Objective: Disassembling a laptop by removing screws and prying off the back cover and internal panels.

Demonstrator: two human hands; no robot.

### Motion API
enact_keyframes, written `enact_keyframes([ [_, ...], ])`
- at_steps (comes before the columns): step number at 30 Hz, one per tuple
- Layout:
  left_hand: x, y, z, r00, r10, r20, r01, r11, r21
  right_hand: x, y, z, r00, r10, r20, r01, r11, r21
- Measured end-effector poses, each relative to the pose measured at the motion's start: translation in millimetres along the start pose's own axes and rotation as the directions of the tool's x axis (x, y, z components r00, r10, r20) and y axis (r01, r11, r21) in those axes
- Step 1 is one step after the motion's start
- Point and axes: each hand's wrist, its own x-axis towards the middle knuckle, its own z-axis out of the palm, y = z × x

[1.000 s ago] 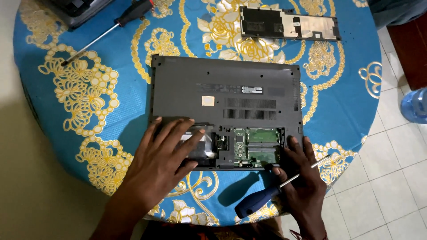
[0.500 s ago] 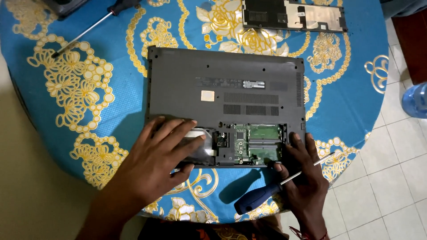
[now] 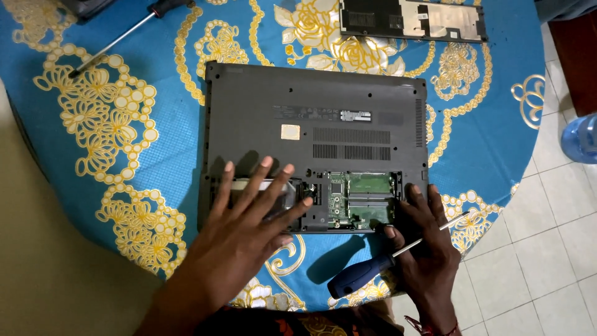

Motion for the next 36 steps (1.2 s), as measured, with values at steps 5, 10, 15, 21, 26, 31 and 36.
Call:
enact_keyframes([
  [5, -1.0, -1.8, 21.9, 0.999, -0.027, 0.047, 0.03, 0.998, -0.055, 1.4, -5.3, -1.0, 1.0, 0.028, 0.007, -0.028, 0.997, 0.071],
  [10, 0.5, 8.9, 16.9, 0.997, -0.07, 0.015, 0.071, 0.997, -0.025, 1.8, -4.2, -1.5, 1.0, 0.012, 0.009, -0.012, 0.999, 0.035],
  [15, 0.3, 14.1, 19.5, 0.993, -0.117, -0.021, 0.116, 0.992, -0.054, 0.4, -2.9, -1.9, 1.0, 0.001, 0.015, -0.002, 0.999, 0.043],
  [21, -13.5, 13.3, 1.4, 0.987, -0.154, -0.041, 0.152, 0.988, -0.039, -3.1, 3.8, 0.8, 1.0, -0.024, 0.012, 0.024, 1.0, -0.003],
  [26, -34.3, 10.0, 2.1, 0.975, -0.215, -0.057, 0.22, 0.97, 0.107, -3.6, 0.3, 1.6, 1.0, -0.016, -0.004, 0.016, 1.0, -0.014],
  [31, -32.5, 16.2, 4.6, 0.972, -0.22, -0.08, 0.228, 0.966, 0.121, -2.9, 0.6, 2.1, 1.0, -0.009, 0.001, 0.009, 1.0, -0.012],
  [36, -30.8, 17.4, 0.2, 0.978, -0.202, -0.061, 0.207, 0.975, 0.083, -2.7, -1.9, 1.9, 1.0, -0.019, -0.007, 0.019, 1.0, 0.001],
])
